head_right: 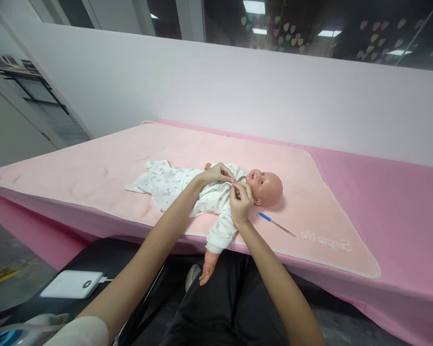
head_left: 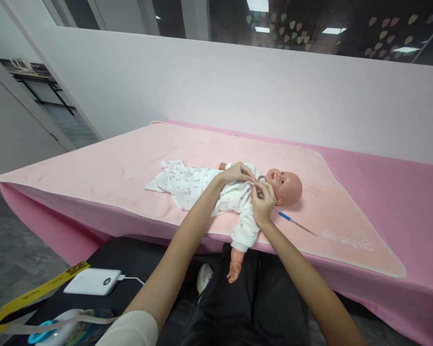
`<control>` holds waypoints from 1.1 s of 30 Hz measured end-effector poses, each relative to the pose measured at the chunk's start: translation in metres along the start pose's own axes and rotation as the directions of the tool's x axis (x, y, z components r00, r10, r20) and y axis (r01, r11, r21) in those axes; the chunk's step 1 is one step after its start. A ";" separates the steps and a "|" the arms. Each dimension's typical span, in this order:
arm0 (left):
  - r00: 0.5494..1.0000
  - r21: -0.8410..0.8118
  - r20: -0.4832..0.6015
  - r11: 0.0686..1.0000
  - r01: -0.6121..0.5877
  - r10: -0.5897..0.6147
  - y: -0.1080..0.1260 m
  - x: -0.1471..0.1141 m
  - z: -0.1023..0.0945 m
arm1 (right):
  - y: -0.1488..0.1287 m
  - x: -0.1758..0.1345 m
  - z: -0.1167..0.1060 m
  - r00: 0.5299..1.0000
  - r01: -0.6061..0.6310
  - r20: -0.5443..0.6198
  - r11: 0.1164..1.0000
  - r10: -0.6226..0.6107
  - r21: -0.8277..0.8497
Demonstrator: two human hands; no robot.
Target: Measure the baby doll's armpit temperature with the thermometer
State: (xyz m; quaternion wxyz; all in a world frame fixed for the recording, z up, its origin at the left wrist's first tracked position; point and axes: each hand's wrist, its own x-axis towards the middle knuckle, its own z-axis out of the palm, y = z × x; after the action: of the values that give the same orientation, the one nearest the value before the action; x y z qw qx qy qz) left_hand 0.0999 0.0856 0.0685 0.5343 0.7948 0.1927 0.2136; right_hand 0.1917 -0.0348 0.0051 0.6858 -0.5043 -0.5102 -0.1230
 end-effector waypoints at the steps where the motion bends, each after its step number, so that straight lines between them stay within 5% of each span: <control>1: 1.000 0.002 -0.001 1.000 0.001 -0.001 0.000 0.000 0.000 | 0.000 0.000 0.000 1.000 -0.004 0.008 1.000 0.004 0.001; 19: 0.985 -0.121 0.153 0.991 -0.064 0.082 0.011 -0.008 0.003 | 0.000 0.001 0.001 0.992 -0.121 0.041 0.992 0.120 0.026; 33: 0.999 -0.195 0.034 0.980 0.034 -0.027 0.003 -0.005 0.004 | -0.002 0.000 0.002 0.976 -0.206 0.070 0.978 0.205 0.006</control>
State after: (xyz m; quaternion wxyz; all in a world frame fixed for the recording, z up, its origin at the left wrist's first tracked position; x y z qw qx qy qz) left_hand 0.0978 0.0791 0.0695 0.6159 0.7388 0.1745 0.2108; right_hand 0.1893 -0.0341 0.0055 0.6800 -0.5538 -0.4795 -0.0303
